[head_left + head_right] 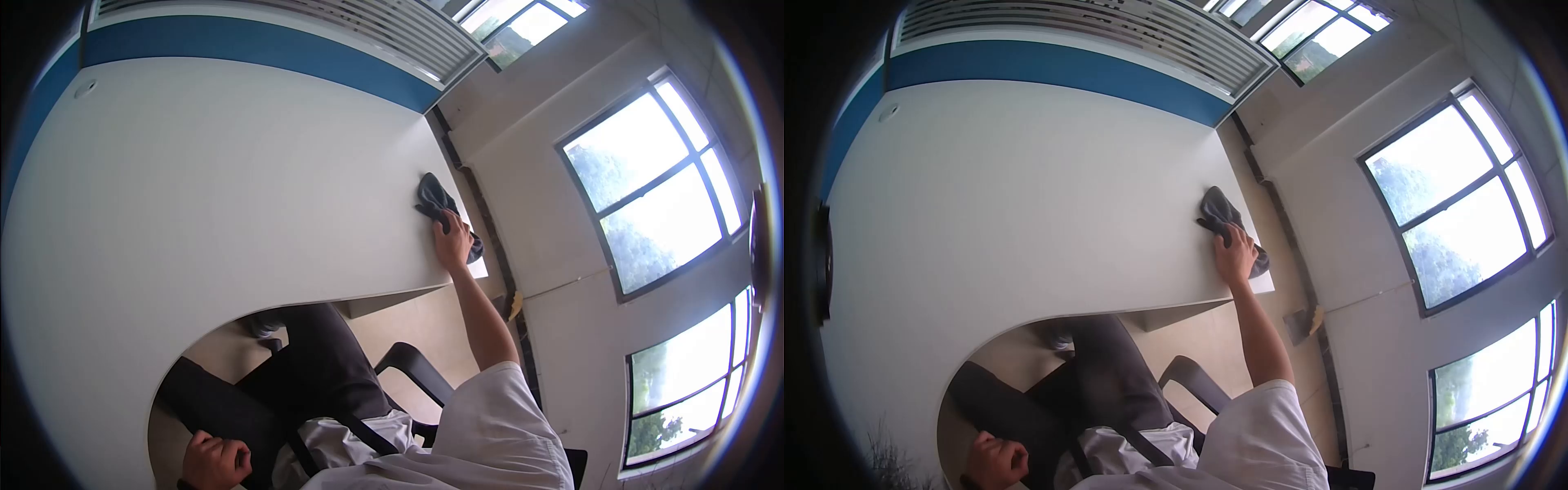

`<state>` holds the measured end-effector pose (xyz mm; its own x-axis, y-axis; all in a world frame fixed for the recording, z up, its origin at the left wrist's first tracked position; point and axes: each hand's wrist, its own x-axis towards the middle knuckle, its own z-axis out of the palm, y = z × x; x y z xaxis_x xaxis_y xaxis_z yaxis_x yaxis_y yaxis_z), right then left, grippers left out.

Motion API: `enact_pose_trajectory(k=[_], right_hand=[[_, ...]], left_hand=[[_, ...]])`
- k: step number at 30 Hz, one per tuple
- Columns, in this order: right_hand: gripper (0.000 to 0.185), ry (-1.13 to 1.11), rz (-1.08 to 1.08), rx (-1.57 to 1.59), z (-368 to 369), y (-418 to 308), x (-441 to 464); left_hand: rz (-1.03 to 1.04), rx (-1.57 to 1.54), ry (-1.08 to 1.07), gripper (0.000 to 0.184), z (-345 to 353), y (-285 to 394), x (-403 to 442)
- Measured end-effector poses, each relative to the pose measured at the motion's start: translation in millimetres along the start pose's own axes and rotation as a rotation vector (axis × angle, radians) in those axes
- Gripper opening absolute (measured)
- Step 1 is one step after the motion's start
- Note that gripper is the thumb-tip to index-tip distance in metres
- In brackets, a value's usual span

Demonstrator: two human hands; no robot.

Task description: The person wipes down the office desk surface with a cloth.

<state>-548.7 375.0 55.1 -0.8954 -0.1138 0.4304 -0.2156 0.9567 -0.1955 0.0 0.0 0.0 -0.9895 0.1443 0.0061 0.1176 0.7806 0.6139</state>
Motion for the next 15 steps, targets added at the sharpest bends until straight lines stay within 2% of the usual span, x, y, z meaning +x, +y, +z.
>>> enact_pose_trajectory(k=[1,3,15], right_hand=[[0.048,0.000,0.003,-0.006,-1,-1,0],[0.047,0.010,-0.006,-0.030,-9,5,9],[0.046,0.003,-0.011,-0.038,0,1,-1]], left_hand=[[0.029,-0.008,0.071,0.018,-14,13,5],[0.068,-0.032,0.159,0.015,-11,20,15],[0.061,0.026,0.154,0.013,-20,18,7]])
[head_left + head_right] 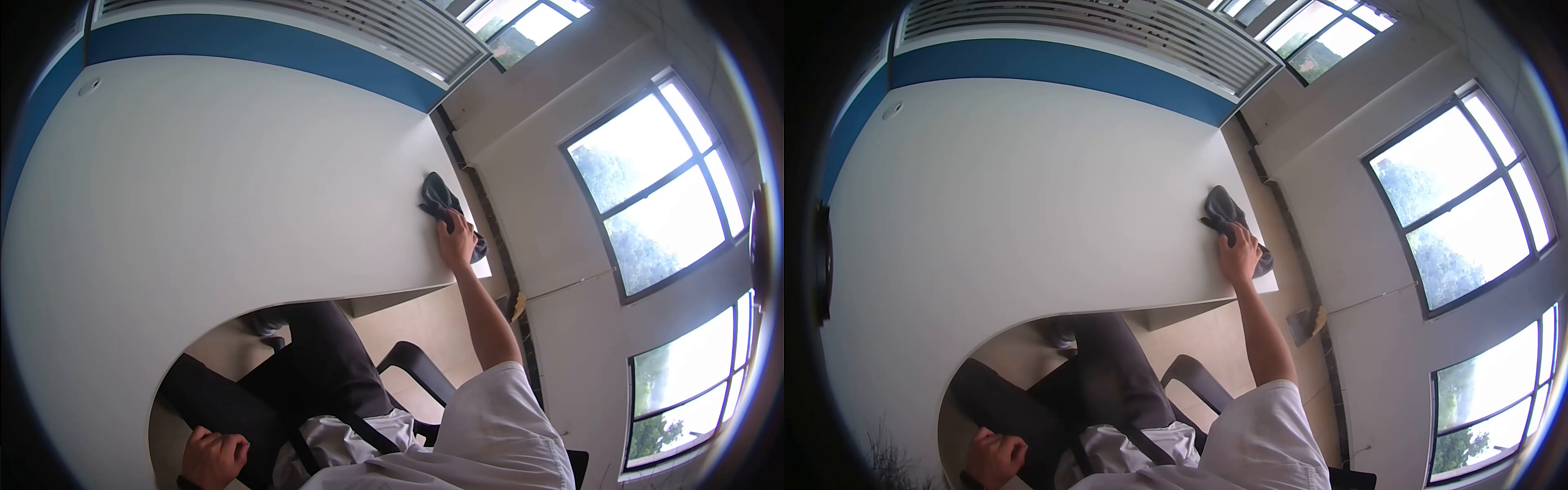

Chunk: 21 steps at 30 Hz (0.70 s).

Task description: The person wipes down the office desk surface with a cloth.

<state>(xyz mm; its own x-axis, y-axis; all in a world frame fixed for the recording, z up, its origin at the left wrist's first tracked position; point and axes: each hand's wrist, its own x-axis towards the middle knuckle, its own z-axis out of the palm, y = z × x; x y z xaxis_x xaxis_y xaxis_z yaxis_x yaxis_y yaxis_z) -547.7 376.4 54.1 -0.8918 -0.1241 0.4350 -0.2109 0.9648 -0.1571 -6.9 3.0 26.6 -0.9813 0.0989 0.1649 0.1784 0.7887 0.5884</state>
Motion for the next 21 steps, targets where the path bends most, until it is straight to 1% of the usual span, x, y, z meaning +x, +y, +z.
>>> enact_pose_trajectory(k=[9,21], right_hand=[[0.046,0.007,-0.002,-0.010,-0.1,0.5,0.1],[0.047,-0.002,-0.002,-0.008,-0.5,0.7,0.6]], left_hand=[[-0.031,0.023,-0.018,0.010,-0.1,0.3,-0.2],[-0.058,-0.045,-0.030,0.009,2.3,-1.1,-1.1]])
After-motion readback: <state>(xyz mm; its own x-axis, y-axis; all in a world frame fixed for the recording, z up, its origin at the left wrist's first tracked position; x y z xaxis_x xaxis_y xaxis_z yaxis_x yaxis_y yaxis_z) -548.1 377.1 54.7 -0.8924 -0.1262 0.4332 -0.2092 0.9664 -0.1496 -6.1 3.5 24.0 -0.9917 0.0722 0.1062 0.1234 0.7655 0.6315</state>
